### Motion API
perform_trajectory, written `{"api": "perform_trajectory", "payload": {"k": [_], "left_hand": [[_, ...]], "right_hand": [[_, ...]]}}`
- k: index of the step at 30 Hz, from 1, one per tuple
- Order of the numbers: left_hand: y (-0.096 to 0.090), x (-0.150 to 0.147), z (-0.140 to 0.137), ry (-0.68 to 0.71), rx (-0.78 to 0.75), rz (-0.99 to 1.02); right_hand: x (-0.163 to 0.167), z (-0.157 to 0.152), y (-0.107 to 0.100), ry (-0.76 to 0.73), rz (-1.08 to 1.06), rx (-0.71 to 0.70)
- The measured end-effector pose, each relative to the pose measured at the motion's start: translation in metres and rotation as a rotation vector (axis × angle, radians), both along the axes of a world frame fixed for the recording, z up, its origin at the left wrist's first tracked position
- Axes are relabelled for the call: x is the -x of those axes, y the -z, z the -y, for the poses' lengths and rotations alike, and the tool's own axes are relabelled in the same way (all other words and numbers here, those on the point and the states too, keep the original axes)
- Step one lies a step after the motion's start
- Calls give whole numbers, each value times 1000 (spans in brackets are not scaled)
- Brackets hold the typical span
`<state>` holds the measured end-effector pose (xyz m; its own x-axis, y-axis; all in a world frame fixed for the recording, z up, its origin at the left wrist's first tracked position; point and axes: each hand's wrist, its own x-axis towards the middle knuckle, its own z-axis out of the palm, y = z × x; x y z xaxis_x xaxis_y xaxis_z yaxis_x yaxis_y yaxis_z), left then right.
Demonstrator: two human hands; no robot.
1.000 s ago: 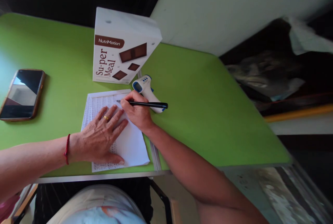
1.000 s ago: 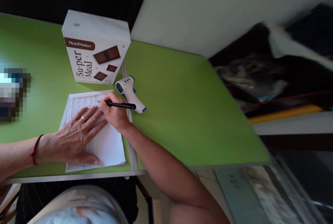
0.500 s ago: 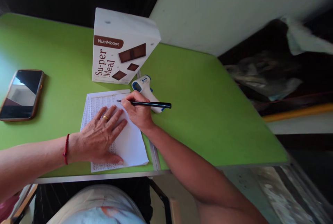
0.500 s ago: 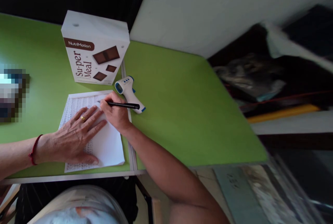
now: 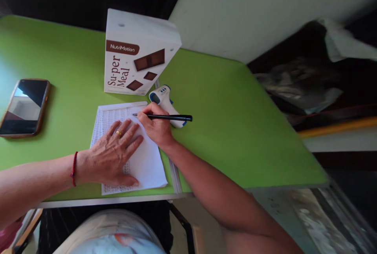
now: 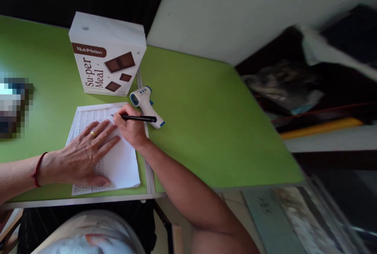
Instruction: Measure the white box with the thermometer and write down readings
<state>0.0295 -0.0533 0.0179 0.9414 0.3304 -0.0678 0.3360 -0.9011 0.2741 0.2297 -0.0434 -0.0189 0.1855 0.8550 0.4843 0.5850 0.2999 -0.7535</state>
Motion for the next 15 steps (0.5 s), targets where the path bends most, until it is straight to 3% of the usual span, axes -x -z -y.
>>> {"api": "perform_trajectory", "payload": {"k": [15], "left_hand": [[2, 0, 0, 1, -19, -1]], "right_hand": [[0, 0, 0, -6, 9, -3]]}}
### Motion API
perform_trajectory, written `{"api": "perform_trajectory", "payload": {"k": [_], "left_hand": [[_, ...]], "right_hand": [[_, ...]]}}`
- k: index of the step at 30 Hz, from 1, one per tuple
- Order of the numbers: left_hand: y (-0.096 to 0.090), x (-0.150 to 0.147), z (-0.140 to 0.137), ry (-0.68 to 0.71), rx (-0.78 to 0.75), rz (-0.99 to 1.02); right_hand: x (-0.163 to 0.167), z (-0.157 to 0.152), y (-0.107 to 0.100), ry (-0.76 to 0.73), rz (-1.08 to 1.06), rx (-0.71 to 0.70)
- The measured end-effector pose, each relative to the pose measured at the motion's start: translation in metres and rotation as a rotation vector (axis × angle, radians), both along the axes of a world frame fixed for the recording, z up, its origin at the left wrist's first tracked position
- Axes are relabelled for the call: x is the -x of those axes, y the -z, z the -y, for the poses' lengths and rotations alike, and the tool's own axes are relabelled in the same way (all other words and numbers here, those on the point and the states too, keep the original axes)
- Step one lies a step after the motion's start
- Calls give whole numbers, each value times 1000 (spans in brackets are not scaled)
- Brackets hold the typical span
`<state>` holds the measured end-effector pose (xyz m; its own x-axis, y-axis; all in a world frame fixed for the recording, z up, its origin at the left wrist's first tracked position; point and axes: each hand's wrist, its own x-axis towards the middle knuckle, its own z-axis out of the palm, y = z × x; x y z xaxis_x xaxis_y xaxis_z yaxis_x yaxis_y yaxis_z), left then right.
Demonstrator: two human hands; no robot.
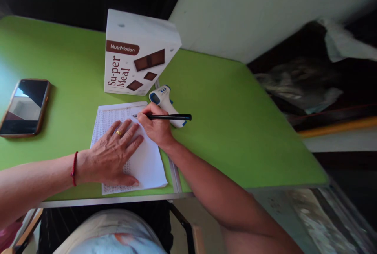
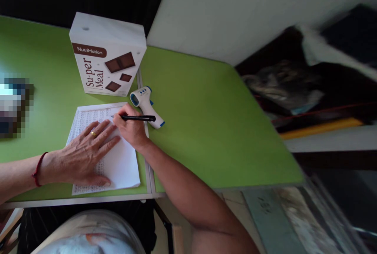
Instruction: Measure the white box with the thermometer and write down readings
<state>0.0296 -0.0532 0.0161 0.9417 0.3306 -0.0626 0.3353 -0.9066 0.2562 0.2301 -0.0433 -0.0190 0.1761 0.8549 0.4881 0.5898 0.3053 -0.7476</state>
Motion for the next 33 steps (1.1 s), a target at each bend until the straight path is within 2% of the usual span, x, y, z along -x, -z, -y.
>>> {"api": "perform_trajectory", "payload": {"k": [8, 15, 22, 27, 33], "left_hand": [[1, 0, 0, 5, -5, -21], [0, 0, -1, 13, -11, -11], [-3, -1, 0, 11, 10, -52], [-5, -2, 0, 14, -1, -62], [-1, -2, -1, 16, -11, -30]], "right_hand": [[1, 0, 1, -3, -30, -41], [1, 0, 1, 5, -19, 1], [1, -1, 1, -26, -17, -27], [1, -1, -1, 1, -8, 23], [3, 0, -2, 0, -31, -8]]}}
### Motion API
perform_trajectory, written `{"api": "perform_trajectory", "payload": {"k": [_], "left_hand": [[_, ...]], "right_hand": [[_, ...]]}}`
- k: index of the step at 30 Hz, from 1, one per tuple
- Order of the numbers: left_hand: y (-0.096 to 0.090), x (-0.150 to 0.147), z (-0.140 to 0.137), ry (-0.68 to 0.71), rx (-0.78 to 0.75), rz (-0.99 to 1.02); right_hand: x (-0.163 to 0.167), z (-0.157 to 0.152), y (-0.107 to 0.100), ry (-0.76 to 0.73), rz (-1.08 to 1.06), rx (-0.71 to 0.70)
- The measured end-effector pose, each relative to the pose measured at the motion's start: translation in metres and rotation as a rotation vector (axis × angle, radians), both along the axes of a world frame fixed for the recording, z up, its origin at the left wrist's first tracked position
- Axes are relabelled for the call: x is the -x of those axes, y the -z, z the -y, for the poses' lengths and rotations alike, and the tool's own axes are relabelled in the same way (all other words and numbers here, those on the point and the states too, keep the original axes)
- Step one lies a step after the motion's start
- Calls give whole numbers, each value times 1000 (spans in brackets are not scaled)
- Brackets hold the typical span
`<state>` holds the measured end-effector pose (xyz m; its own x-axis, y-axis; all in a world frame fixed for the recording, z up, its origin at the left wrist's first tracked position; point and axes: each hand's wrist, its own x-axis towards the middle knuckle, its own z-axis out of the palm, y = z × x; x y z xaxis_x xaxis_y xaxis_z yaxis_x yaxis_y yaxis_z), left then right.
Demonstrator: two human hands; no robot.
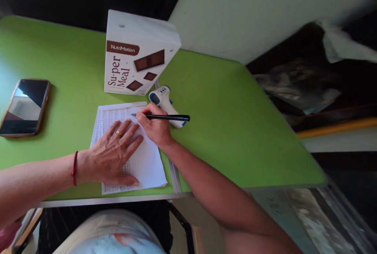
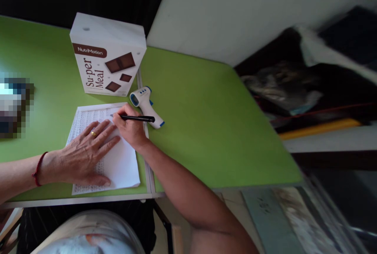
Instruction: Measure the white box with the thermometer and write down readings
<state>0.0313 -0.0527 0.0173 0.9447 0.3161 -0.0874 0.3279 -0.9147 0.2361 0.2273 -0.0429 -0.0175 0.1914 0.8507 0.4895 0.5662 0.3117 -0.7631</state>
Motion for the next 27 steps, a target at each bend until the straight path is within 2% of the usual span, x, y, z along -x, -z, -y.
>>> {"api": "perform_trajectory", "payload": {"k": [10, 14, 17, 22, 27], "left_hand": [[2, 1, 0, 5, -5, 3], [3, 2, -1, 4, -9, 19], [3, 3, 0, 12, -14, 29], [2, 5, 0, 27, -71, 107], [-6, 6, -14, 24, -130, 415]], "right_hand": [[-1, 1, 0, 9, -11, -23], [-6, 2, -2, 19, 46, -23], [-16, 3, -8, -19, 199, -32], [-37, 6, -21, -103, 594, -42], [-45, 8, -22, -165, 831, 66]]}}
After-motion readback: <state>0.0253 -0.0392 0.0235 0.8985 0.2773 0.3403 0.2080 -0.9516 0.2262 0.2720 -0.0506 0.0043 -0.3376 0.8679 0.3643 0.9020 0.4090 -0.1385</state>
